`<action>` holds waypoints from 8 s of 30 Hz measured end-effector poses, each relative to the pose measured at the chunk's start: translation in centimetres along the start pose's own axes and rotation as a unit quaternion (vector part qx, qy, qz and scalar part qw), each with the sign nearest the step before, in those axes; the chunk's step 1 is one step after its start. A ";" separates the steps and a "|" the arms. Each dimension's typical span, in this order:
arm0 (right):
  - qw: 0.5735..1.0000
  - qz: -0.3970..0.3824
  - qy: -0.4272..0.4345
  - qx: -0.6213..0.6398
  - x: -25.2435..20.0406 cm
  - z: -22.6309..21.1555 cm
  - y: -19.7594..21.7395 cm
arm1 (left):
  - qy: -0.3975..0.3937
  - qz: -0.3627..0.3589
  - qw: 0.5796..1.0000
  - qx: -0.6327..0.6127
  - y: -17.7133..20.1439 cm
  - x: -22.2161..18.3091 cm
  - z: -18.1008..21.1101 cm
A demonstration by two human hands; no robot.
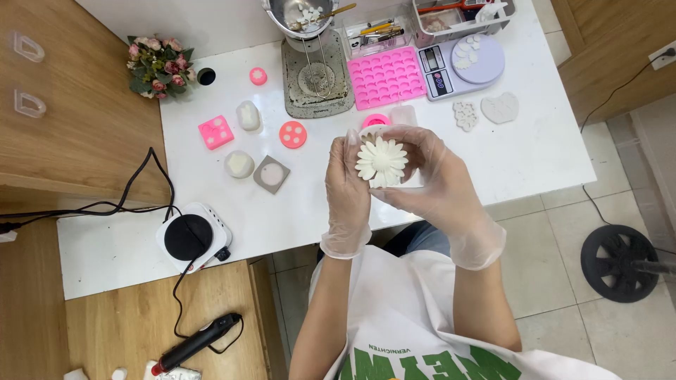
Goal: Removing decorative wax or plaster pieces from silicone molds.
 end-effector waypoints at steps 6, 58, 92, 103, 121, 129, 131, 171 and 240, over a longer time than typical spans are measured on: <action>0.992 0.089 0.068 0.052 0.1 0.2 1.1 | 0.048 0.006 0.999 0.024 -0.3 0.2 -1.3; 0.892 0.276 0.044 0.355 2.7 8.6 10.7 | 0.133 -0.118 0.918 -0.356 3.2 2.6 0.5; 0.765 -0.022 0.123 0.632 0.9 -0.6 6.7 | 0.126 -0.206 0.895 -0.376 4.2 -1.1 0.8; 0.765 -0.034 0.129 0.630 0.0 0.2 6.5 | 0.135 -0.208 0.908 -0.337 3.2 -1.0 -0.2; 0.767 0.006 0.175 0.617 0.0 2.3 9.5 | 0.348 -0.252 0.813 -0.394 2.2 3.0 -18.8; 0.808 0.125 0.172 0.550 0.1 2.9 11.1 | 0.508 -0.139 0.782 -0.332 5.5 3.7 -31.2; 0.829 0.197 0.170 0.495 0.0 1.0 11.4 | 0.519 -0.112 0.786 -0.315 6.1 2.9 -32.0; 0.785 0.415 -0.322 0.329 -5.6 31.9 25.2 | 0.497 -0.150 0.750 -0.410 9.7 15.3 -49.9; 0.859 0.336 -0.387 0.020 12.1 36.9 26.8 | 0.259 -0.293 0.701 -0.596 8.1 3.6 -15.8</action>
Point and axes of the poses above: each hand's wrist, its own x-axis towards the middle knuckle, its own y-axis out of the back of the hand, z = x × y, the point moved 5 cm from there along x, towards the middle knuckle, and after that the axes turned 11 degrees about y, right-handed, at the moved point
